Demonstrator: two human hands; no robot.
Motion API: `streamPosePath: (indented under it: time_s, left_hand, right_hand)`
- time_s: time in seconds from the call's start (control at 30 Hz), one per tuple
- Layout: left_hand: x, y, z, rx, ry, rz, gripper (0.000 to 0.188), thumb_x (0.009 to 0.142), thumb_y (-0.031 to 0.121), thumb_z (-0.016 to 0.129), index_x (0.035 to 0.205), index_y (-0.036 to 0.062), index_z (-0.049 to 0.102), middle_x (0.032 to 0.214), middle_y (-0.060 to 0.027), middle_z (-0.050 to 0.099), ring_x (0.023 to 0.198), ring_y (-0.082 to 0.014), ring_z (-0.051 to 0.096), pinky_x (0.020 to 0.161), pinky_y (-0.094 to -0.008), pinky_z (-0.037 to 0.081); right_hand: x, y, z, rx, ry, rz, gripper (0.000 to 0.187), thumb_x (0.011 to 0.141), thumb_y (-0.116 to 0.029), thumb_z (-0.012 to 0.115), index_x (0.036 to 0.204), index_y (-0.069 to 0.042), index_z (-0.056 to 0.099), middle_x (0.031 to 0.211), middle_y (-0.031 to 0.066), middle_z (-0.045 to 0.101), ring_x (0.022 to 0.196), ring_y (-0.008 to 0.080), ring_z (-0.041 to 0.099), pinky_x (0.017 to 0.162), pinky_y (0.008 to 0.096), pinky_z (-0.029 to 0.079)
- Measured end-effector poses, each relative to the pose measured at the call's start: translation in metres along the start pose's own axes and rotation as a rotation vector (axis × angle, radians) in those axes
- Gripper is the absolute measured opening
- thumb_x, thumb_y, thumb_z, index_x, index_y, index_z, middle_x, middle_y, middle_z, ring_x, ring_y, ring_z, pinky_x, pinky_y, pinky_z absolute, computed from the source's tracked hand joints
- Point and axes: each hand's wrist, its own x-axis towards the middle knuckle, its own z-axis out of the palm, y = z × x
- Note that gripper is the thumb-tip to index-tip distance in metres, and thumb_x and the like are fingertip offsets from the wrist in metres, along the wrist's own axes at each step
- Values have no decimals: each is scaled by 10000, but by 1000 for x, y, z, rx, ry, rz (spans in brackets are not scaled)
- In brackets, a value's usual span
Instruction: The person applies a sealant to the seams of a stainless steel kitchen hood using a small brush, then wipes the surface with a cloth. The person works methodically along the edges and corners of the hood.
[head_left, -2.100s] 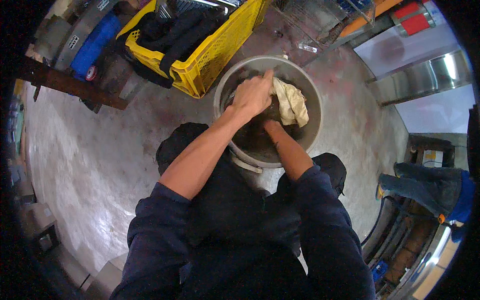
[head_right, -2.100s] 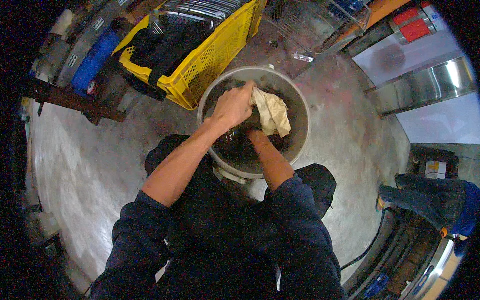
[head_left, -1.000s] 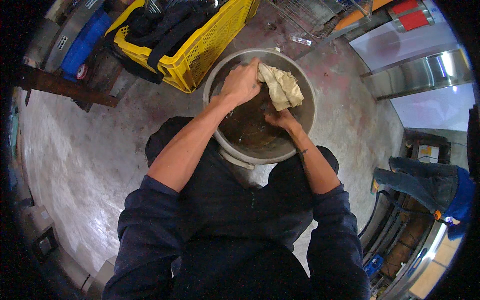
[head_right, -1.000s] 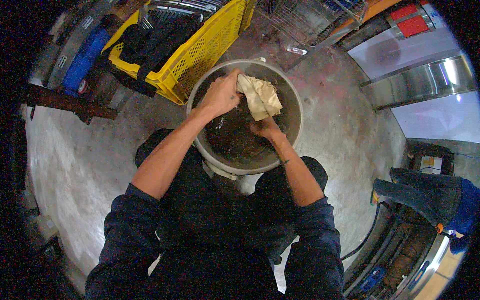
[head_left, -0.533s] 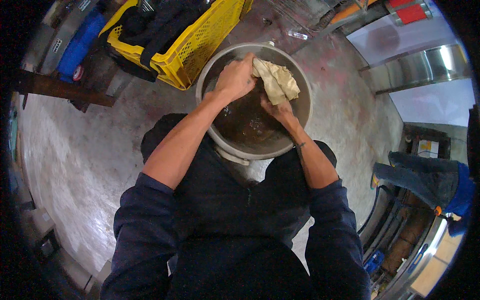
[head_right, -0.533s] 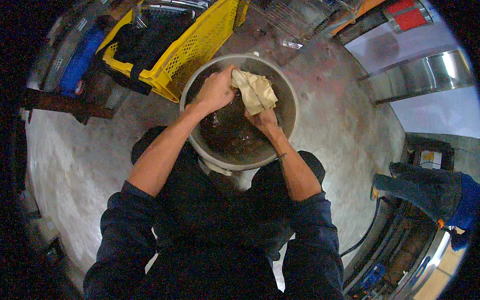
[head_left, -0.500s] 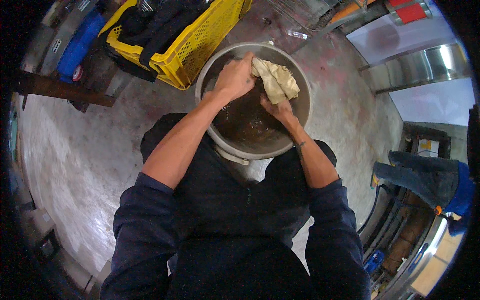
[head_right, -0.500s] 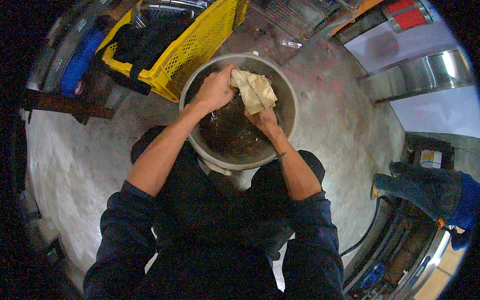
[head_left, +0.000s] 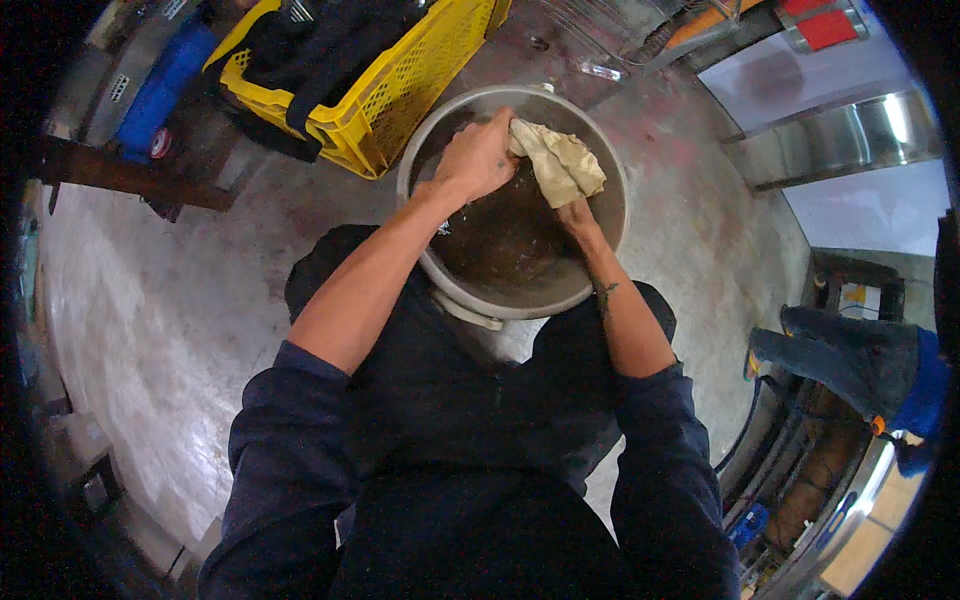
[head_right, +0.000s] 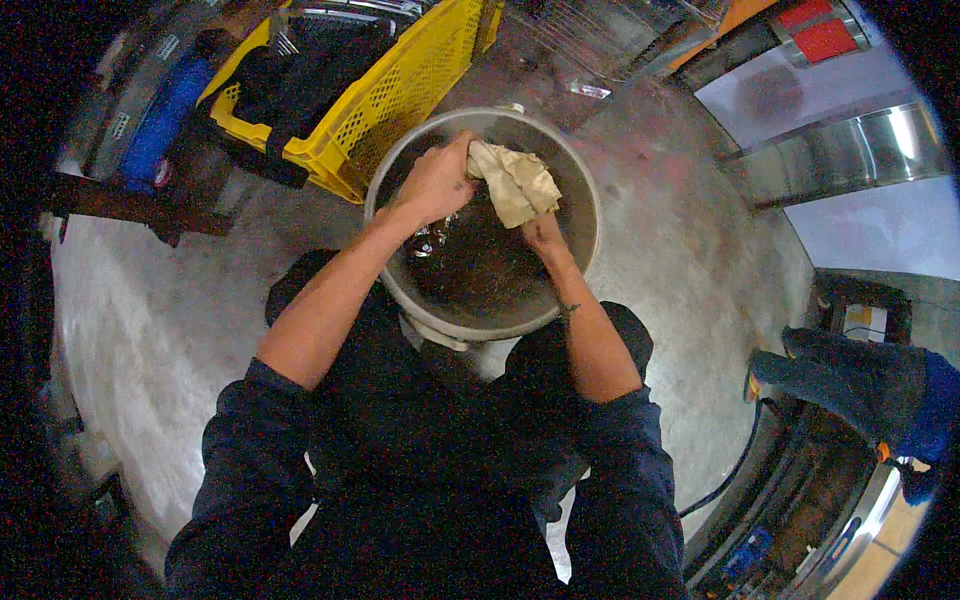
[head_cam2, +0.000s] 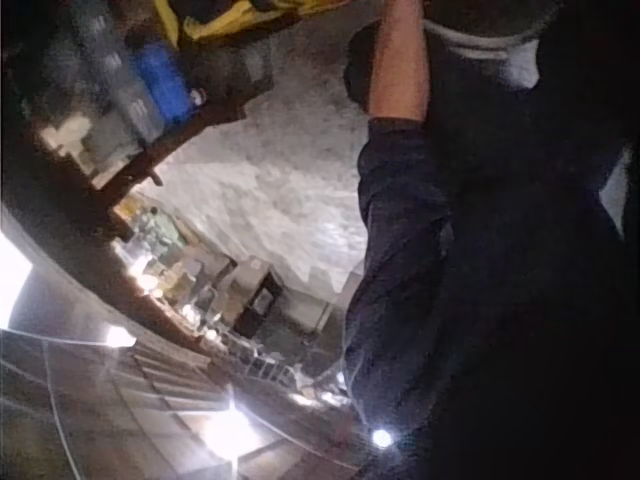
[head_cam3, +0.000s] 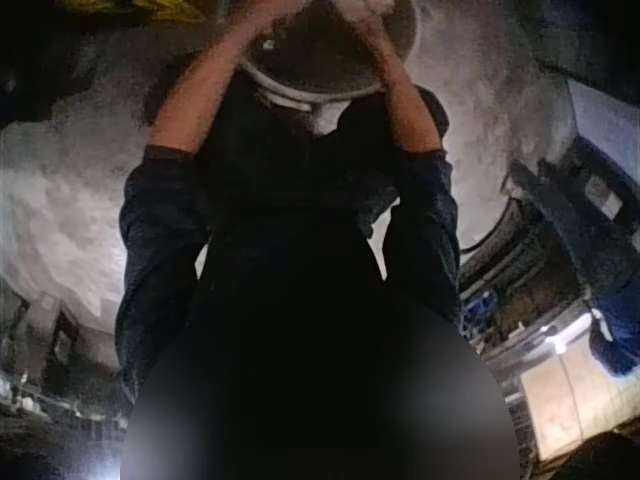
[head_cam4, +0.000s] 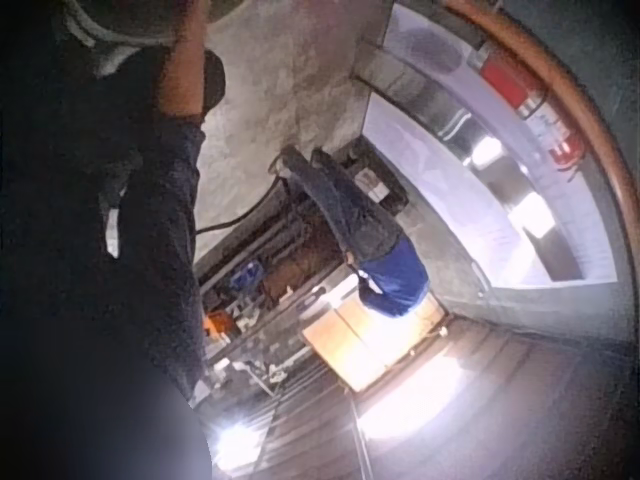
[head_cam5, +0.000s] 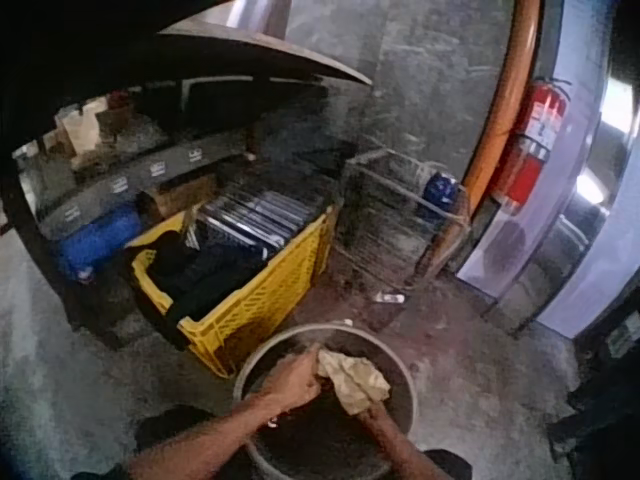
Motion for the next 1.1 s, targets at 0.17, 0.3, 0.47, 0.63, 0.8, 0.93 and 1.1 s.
streamPosePath:
  time_s: [0.17,0.3,0.47,0.63,0.8,0.93,1.1]
  left_hand:
    - [4,-5,6,12,-2,40,493,853,42,708,1320,39,550,1188,-285,713,1160,-498,660,978,-577,545]
    - [1,-15,3,25,25,63,494,858,69,733,1313,32,543,1179,-285,715,1159,-511,653,968,-584,545]
    - [4,-1,3,-16,-26,81,483,862,76,738,1299,24,537,1165,-302,710,1150,-524,647,954,-595,544]
    - [6,-11,7,-25,-10,88,467,853,68,735,1276,18,544,1137,-305,715,1114,-530,655,938,-605,543]
    - [8,-5,13,-9,17,144,458,843,73,752,1256,25,561,1107,-291,725,1097,-520,666,926,-607,547]
    - [8,-15,10,2,18,94,451,843,61,741,1257,21,564,1105,-289,726,1099,-516,669,935,-600,548]
    - [8,-8,11,-23,12,134,439,854,60,738,1256,25,566,1117,-289,728,1107,-510,670,943,-591,550]
  right_hand:
    - [-1,11,-27,-818,-178,-123,649,1012,-163,702,1597,-127,423,1593,58,505,1413,219,539,1152,371,487]
    - [3,-5,-8,-411,-163,423,619,1013,-136,687,1577,-136,434,1569,43,521,1382,194,551,1145,362,485]
    - [-10,7,-21,-298,-256,-203,469,1107,-198,535,1563,-129,449,1555,30,530,1374,189,553,1167,361,453]
    - [-5,-3,-12,-1136,-122,-485,433,1146,-270,460,1554,-125,463,1542,28,545,1379,193,550,1163,370,449]
    - [-7,14,-27,-442,-167,-330,486,1122,-310,508,1565,-116,454,1524,36,558,1390,214,544,1164,388,448]
    - [10,2,-14,-879,-116,-527,524,1091,-264,561,1579,-116,439,1517,60,559,1389,254,551,1171,411,447]
    - [11,15,-20,-656,-106,-236,771,906,-188,768,1587,-89,419,1562,146,505,1483,361,439,1278,468,297]
